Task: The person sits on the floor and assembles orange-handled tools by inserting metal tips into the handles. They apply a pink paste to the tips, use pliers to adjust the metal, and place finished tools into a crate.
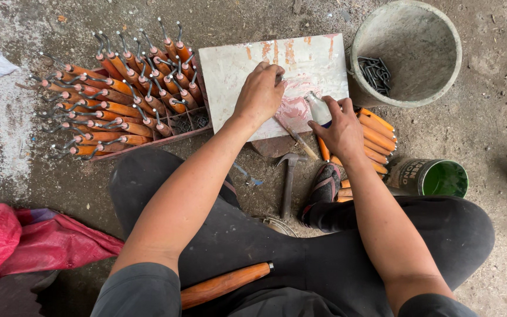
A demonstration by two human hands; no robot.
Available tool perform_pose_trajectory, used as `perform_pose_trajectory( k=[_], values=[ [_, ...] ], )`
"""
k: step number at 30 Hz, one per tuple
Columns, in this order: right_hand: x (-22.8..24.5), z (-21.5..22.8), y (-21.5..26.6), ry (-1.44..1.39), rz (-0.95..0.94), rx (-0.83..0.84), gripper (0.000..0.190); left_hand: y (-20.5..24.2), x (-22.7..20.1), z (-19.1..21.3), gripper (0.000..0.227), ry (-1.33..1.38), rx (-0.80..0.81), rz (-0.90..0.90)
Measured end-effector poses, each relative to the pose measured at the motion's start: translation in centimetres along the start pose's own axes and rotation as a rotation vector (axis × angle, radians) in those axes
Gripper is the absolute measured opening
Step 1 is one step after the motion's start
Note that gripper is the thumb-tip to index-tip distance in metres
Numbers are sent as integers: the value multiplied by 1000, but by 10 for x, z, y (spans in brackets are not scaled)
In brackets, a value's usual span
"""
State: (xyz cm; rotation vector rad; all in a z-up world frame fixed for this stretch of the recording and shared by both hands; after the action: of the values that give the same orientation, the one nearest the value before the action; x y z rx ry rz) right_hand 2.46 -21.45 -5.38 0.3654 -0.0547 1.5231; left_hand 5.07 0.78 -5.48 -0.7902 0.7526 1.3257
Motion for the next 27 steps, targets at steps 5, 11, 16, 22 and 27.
perform_pose_trajectory(
  k=[5, 11, 16, 22, 27],
  values=[
    [2, 0, -2, 66, -6, 14, 69, -1, -1, -3, 30, 22, 60, 76],
    [2, 0, -3, 77, -7, 9, 69, 1, -3, -1, 30, -2, 56, 53],
    [1, -2, -4, 93, 10, -1, 68, 2, -1, -1, 30, 0, 56, 46],
    [0, -5, -5, 102, 44, -27, 68, 2, 0, -1, 31, -31, 17, -1],
    [1, -5, -5, 103, 35, -23, 67, 3, -1, 1, 30, -3, 28, 14]
  ],
)
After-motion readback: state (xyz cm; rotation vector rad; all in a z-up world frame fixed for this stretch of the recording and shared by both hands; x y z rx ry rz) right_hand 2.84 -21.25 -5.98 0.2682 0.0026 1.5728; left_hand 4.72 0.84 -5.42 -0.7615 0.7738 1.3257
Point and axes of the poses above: each hand's wrist, its own y-axis away from the middle knuckle, its own z-axis out of the back of the hand, x = y × z, the point moved 3 cm from there along -y, towards the middle knuckle, and after that the axes turned 12 degrees about -z, right-handed, at the moved point
